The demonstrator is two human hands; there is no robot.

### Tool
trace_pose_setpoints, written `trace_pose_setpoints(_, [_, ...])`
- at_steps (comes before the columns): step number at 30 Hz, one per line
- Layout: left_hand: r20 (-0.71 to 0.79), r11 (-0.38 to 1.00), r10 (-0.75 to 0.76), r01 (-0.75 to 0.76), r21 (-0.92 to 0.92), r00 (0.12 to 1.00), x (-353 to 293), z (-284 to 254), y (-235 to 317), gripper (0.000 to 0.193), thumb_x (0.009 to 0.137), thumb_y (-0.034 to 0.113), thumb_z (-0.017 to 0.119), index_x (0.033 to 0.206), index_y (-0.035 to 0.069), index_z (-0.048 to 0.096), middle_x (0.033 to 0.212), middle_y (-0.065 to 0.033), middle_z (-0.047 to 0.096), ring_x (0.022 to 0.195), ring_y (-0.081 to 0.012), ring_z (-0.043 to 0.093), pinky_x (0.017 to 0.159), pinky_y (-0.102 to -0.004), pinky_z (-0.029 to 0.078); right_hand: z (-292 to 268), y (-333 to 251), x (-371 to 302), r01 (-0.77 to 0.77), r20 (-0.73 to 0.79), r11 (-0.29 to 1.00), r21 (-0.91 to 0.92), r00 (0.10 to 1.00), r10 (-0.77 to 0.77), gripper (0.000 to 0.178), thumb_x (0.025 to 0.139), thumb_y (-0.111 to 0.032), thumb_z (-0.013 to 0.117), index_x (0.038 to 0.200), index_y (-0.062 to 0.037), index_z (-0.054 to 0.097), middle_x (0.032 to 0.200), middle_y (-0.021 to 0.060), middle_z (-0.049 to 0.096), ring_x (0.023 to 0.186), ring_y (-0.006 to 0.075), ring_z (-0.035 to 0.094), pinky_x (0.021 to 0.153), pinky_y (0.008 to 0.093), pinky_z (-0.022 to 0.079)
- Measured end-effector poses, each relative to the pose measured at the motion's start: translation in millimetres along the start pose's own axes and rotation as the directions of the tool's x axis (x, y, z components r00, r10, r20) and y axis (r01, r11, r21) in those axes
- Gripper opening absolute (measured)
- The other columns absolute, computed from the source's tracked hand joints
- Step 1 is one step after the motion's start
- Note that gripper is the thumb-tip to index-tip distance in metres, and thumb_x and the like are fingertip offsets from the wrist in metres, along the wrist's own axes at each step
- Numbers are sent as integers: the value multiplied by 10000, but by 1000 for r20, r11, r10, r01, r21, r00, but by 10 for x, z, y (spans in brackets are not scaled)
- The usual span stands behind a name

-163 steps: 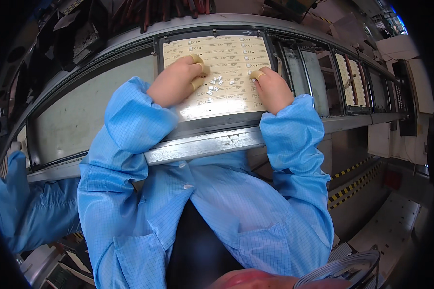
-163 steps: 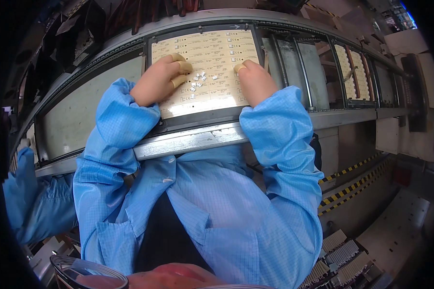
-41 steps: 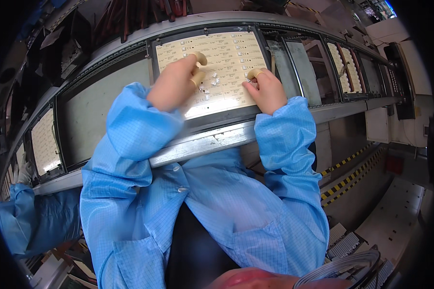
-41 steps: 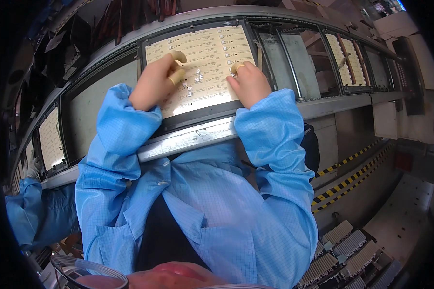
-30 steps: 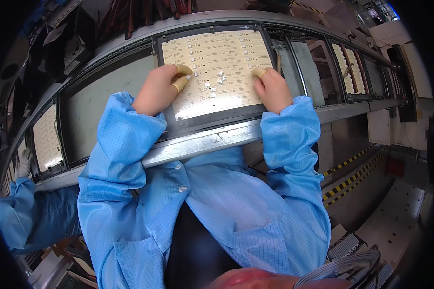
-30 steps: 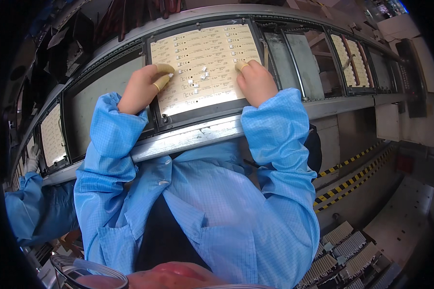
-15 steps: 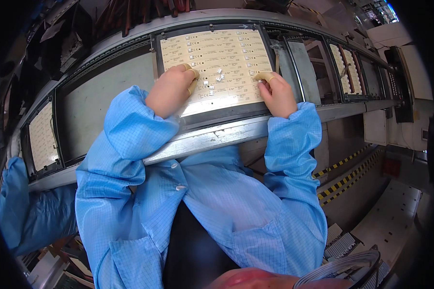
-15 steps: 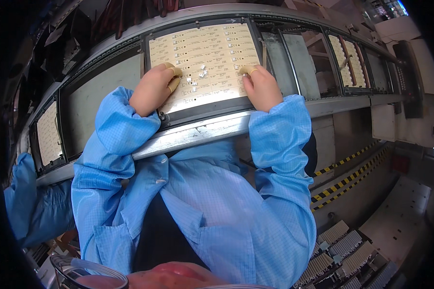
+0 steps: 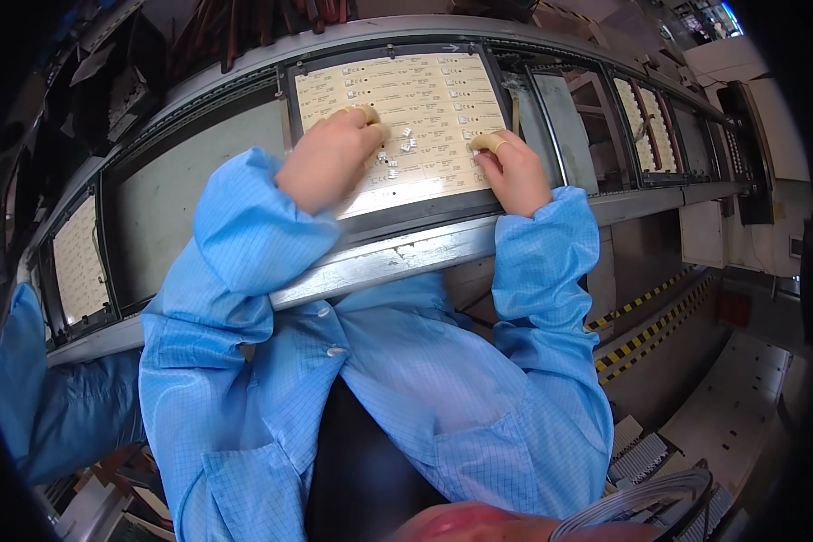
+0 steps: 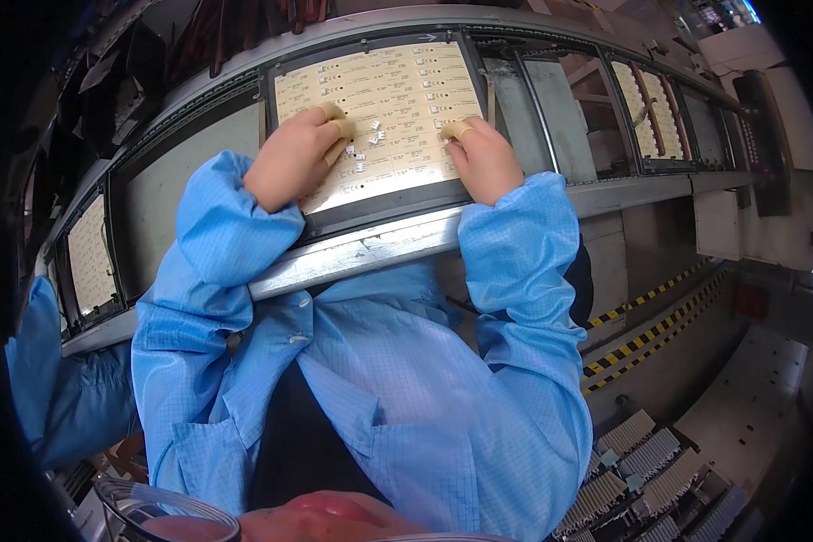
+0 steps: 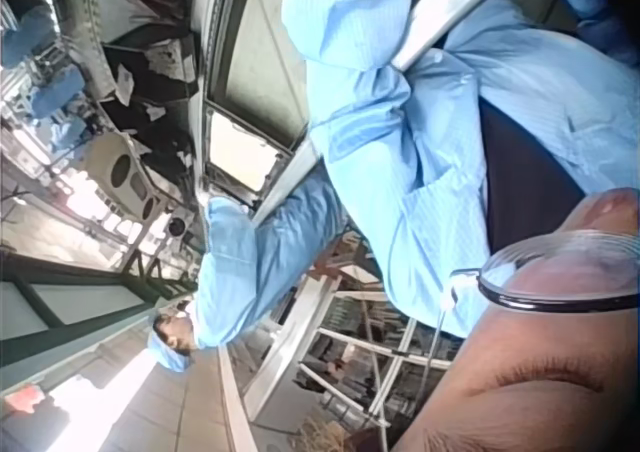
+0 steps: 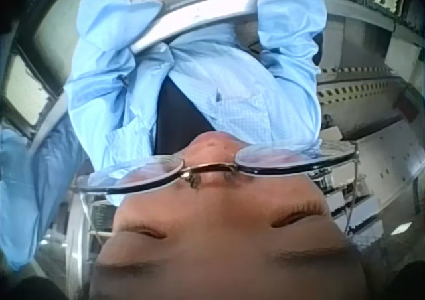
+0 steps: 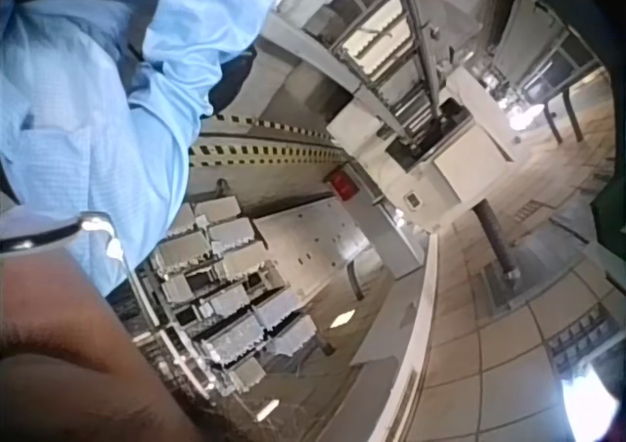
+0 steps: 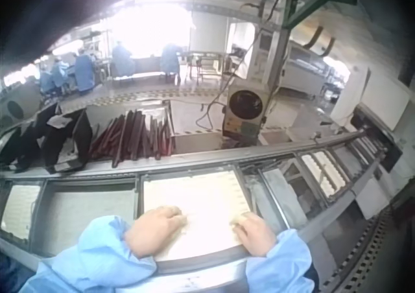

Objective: Manually placing small electronic components onto a circuit board panel at an assembly station.

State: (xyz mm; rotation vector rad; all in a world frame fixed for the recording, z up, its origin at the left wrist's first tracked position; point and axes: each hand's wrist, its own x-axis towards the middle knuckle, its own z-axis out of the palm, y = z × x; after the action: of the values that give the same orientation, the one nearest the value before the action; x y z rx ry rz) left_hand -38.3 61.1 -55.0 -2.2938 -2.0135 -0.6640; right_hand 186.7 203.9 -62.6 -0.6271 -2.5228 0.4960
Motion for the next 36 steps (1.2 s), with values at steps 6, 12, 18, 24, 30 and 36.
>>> trace_pose_setpoints(6, [-92,958,-35,7,-285,995,305,149,12,207,807,64,588,1009,22,615,959,-155,566,868,-306,566,785,-347,472,41,14,17,26,-29,999,-18,999,-27,132,791,-5,605,923,-10,604,881,121,590,777,269,604,682,308,488])
trace_pose_setpoints(12, [-49,960,-19,4,-281,999,352,242,-77,207,792,66,606,993,18,621,948,-160,558,866,-299,565,785,-339,469,57,-1,35,57,-44,997,-60,997,-59,147,780,5,611,926,-7,599,893,126,593,792,274,606,693,310,491])
trace_pose_setpoints(18, [4,944,-106,102,-314,994,294,72,-9,203,794,67,610,989,11,620,886,-150,590,802,-266,588,737,-315,485,76,30,15,44,-61,999,-27,997,-46,147,778,10,612,923,-7,601,900,124,598,795,273,607,693,312,493])
trace_pose_setpoints(24, [129,737,-320,332,-589,939,44,-136,2,224,750,20,595,971,-6,623,771,-143,620,700,-223,605,663,-295,485,78,22,29,54,-68,998,-25,996,-56,144,777,6,612,919,-6,602,901,126,599,812,286,603,708,319,488])
trace_pose_setpoints(30, [66,790,-301,288,-541,951,-204,-149,-104,201,800,24,606,998,-4,624,873,-96,620,730,-143,595,660,-242,482,75,-26,47,45,-56,997,-55,997,-48,139,777,-2,607,916,-6,602,906,126,596,834,303,590,734,331,480])
trace_pose_setpoints(36, [-2,848,-236,205,-488,972,-271,-106,-52,191,780,35,584,961,22,641,845,-169,591,802,-279,590,746,-334,480,91,-22,40,51,-53,993,-102,997,-56,137,781,-15,607,918,-17,616,908,116,596,847,297,587,737,334,479])
